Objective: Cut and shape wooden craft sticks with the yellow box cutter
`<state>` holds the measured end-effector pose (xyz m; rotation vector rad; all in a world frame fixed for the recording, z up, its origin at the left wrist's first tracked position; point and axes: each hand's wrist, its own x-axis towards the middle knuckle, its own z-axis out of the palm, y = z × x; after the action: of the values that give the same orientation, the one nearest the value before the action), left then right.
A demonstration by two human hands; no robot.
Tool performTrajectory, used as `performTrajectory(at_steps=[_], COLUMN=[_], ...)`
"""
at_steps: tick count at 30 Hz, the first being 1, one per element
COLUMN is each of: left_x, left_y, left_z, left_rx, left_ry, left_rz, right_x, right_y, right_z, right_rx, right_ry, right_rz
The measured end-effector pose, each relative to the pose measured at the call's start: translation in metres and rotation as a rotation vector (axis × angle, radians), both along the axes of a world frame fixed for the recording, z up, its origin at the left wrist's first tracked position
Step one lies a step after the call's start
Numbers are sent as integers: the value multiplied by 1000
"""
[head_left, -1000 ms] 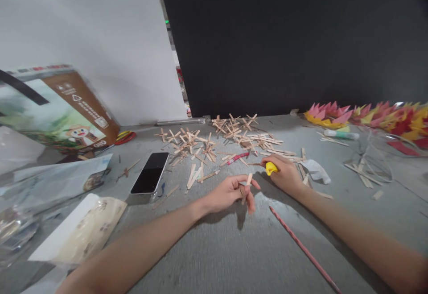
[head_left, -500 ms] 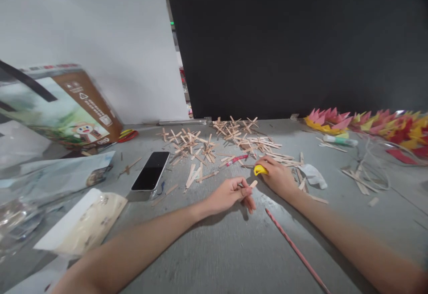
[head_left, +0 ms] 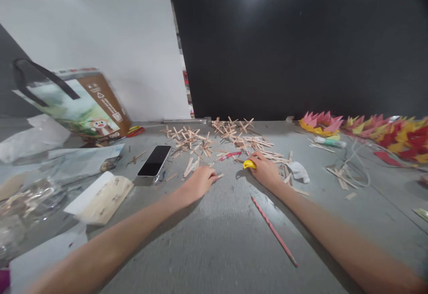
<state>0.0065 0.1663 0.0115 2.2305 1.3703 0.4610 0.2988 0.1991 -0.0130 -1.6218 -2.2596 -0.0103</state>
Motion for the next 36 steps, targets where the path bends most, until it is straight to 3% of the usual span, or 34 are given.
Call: performTrajectory(at_steps=[3,6,10,13,20,25,30,33,36], left_x=[-18,-34,-57,-69,-78,-64,-34,-10,17], left_y=[-5,-9,-12,-10,0,0,-23,-38,-57], left_z=[2,11,20,15,3,6,13,22,43], left_rx=[-42,15,173,137,80,73,57,-90,-229], left_ry=[-9,62,345,432,349,243,3,-137,-230], left_rz=[120,205,375,400,413,360,329,228,177], right_x=[0,0,0,0,0,-1,-1,0,-1], right_y=[0,2,5,5,4,5,5,5,5], right_z=[0,-3,-6,-7,-5,-5,-6,-6,-6], right_rx=[-6,-11,-17,-21,-18,-25,-25,-25,-21], right_ry=[-6,-12,-14,-16,-22,-19,-6,-2,3], right_rz=[2,-11,-24,-24,-27,-29,-20,-7,-4])
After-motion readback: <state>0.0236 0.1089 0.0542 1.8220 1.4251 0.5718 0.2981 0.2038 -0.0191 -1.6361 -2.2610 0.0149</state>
